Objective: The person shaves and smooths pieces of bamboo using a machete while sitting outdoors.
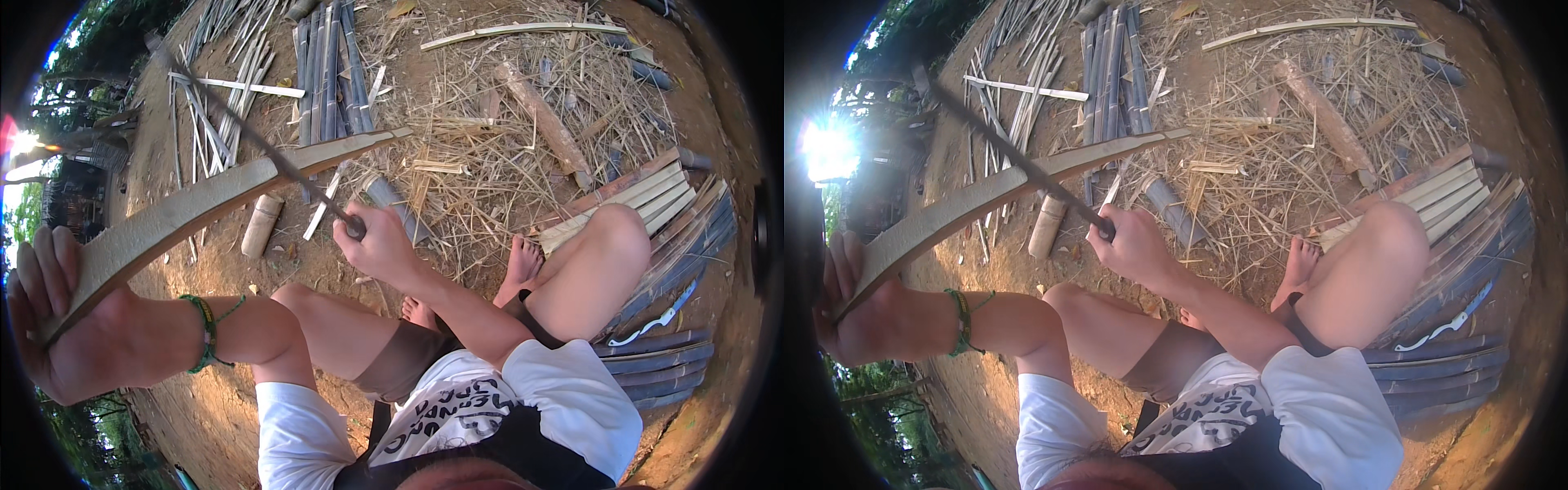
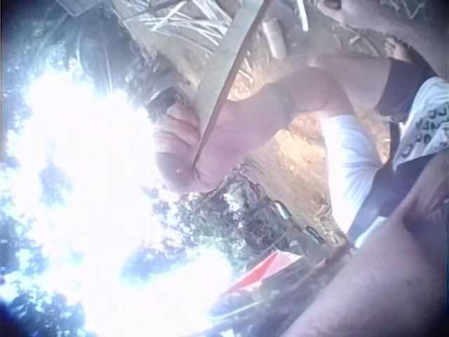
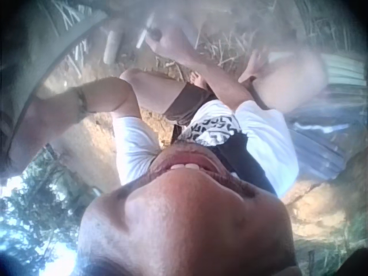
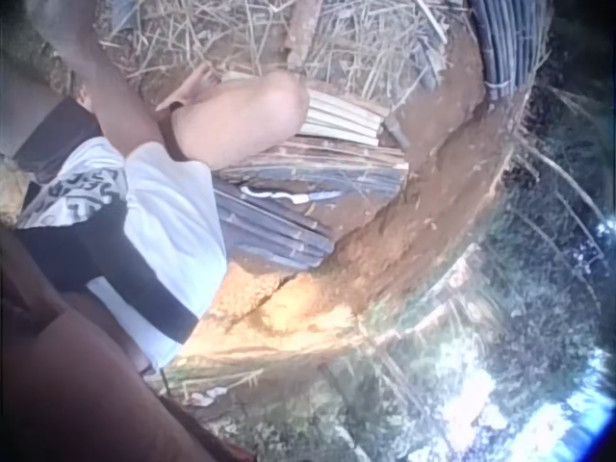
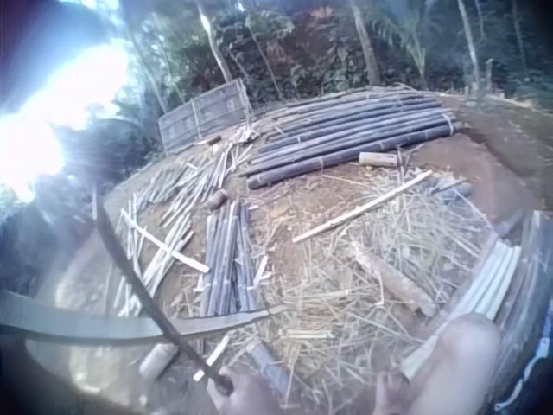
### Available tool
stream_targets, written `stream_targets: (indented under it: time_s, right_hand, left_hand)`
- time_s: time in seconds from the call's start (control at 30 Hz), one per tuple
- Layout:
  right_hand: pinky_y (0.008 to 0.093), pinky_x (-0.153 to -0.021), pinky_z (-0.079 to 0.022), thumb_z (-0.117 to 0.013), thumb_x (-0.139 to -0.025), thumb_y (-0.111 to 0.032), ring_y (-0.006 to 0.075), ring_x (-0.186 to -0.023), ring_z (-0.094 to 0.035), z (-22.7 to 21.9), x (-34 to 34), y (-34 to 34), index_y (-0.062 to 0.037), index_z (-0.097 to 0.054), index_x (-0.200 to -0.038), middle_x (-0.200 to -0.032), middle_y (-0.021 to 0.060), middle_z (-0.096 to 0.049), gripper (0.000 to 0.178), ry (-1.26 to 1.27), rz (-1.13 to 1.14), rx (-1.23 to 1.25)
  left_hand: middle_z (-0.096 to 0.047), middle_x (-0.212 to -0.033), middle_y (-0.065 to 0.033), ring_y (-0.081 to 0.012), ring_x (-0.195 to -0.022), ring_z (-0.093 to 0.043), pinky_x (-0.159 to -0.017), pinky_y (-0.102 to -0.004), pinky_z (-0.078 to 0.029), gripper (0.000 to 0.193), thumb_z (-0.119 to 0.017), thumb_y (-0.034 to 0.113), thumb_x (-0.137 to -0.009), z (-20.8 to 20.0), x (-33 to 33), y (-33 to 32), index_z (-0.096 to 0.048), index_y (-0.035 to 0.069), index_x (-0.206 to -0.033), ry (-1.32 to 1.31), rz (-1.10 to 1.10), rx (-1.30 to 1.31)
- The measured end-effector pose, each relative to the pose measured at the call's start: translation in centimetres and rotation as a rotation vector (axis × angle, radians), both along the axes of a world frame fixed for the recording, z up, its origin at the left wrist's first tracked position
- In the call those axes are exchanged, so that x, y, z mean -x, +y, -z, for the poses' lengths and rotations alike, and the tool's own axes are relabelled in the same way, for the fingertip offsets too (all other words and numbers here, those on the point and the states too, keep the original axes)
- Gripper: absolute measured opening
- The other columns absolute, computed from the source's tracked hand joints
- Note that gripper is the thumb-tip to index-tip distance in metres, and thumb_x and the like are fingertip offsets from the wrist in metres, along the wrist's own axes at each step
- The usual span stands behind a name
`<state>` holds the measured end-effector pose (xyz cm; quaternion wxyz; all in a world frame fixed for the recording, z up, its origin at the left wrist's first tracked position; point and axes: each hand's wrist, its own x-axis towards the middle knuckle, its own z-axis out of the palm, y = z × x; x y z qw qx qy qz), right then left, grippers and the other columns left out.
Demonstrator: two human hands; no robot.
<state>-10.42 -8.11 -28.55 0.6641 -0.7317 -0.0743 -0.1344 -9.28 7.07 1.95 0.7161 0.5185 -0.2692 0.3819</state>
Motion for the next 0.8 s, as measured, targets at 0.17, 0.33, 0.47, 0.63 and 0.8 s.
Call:
stream_targets:
  time_s: [0.17, 0.33, 0.47, 0.63, 0.8]
  right_hand:
    - [0.0281, -0.039, -0.038, -0.060, -0.086, -0.011, 0.0128, -0.043, -0.051, 14.4, -3.1, -0.6, -0.0027, -0.063, -0.070, -0.054, 0.0062, -0.058, 0.018, 0.408, 0.177, 0.045]
    - [0.0293, -0.040, -0.039, -0.061, -0.083, -0.012, 0.0132, -0.045, -0.051, 20.2, -6.2, -4.4, -0.0019, -0.062, -0.070, -0.053, 0.0074, -0.056, 0.017, 0.885, 0.122, 0.064]
    - [0.0311, -0.041, -0.038, -0.061, -0.080, -0.010, 0.0132, -0.044, -0.049, 18.5, -5.3, -0.8, -0.0034, -0.060, -0.067, -0.052, 0.0048, -0.053, 0.015, 0.097, 0.310, 0.089]
    - [0.0304, -0.038, -0.036, -0.062, -0.079, -0.010, 0.0113, -0.040, -0.046, 25.5, -8.8, -5.4, -0.0042, -0.059, -0.066, -0.052, 0.0027, -0.054, 0.015, 0.762, 0.216, 0.040]
    - [0.0307, -0.040, -0.035, -0.062, -0.080, -0.012, 0.0103, -0.043, -0.046, 22.0, -7.0, -4.0, -0.0073, -0.056, -0.063, -0.052, 0.0022, -0.051, 0.019, 0.653, 0.119, 0.163]
  left_hand:
    - [-0.032, -0.062, -0.0066, -0.0165, -0.058, -0.035, -0.055, -0.0299, -0.028, 0.026, -0.051, 0.007, -0.078, -0.3, 0.3, 2.8, -0.034, 0.011, -0.059, 0.027, 0.305, -0.110]
    - [-0.039, -0.068, -0.0141, -0.0222, -0.066, -0.043, -0.059, -0.0318, -0.034, 0.020, -0.052, 0.006, -0.079, 0.1, 0.0, 2.0, -0.039, 0.005, -0.063, -0.001, 0.399, -0.192]
    - [-0.036, -0.077, -0.0177, -0.0242, -0.070, -0.039, -0.061, -0.0364, -0.034, 0.015, -0.052, 0.006, -0.077, 0.0, -0.8, -0.1, -0.039, 0.002, -0.070, -0.068, -0.140, 0.109]
    - [-0.051, -0.101, -0.0383, -0.0449, -0.096, -0.057, -0.074, -0.0505, -0.048, 0.031, -0.053, 0.017, -0.082, -2.0, -3.8, 2.7, -0.052, -0.014, -0.081, -0.019, 0.596, -0.215]
    - [-0.050, -0.077, -0.0159, -0.0243, -0.067, -0.050, -0.057, -0.0361, -0.038, 0.017, -0.054, 0.014, -0.080, 0.8, -3.0, -4.1, -0.050, 0.004, -0.068, -0.035, -0.325, 0.157]
